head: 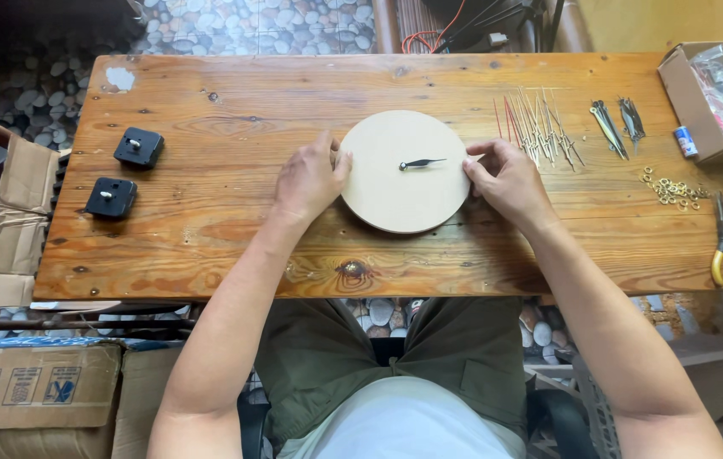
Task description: The person assembles a clock by attaching the hour, minute, and second hands to a round wooden clock face. They carefully align each hand and secure it with a nut, then lift the face to show the completed assembly.
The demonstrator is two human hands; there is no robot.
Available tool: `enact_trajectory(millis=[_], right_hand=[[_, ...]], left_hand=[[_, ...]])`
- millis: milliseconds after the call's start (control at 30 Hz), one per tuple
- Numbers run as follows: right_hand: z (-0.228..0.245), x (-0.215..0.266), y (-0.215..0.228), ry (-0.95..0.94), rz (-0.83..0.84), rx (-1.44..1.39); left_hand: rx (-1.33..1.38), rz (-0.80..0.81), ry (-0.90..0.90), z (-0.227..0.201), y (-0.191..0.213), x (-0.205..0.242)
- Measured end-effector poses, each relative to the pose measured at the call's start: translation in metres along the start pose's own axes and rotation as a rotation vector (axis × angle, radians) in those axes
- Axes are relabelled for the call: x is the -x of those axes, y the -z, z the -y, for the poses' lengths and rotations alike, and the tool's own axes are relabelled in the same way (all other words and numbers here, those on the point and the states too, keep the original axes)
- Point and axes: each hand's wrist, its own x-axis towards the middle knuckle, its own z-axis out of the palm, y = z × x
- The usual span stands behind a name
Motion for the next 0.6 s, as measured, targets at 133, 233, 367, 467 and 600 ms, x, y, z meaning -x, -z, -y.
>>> enact_trajectory(millis=[133,233,367,467,600], right_hand=[[0.021,0.004,0.0,-0.06,-0.013,0.133],[0.04,0.003,-0.002,-0.14,-0.014,0.258],[0.081,0.01,-0.006,-0.221,0.045,0.403],[0.095,0.012,-0.009,-0.256,0.087,0.48],[0.1,0.012,-0.011,-0.243,0.095,0.512]], left_hand=[[-0.081,0.003,0.007,-0.005,-0.001,0.0],[-0.152,0.002,-0.008,-0.009,-0.002,-0.001],[-0.172,-0.031,-0.021,-0.003,-0.01,-0.004],[-0.161,-0.036,-0.03,-0.003,-0.011,-0.002],[-0.165,-0.053,-0.034,-0.002,-0.014,-0.003]])
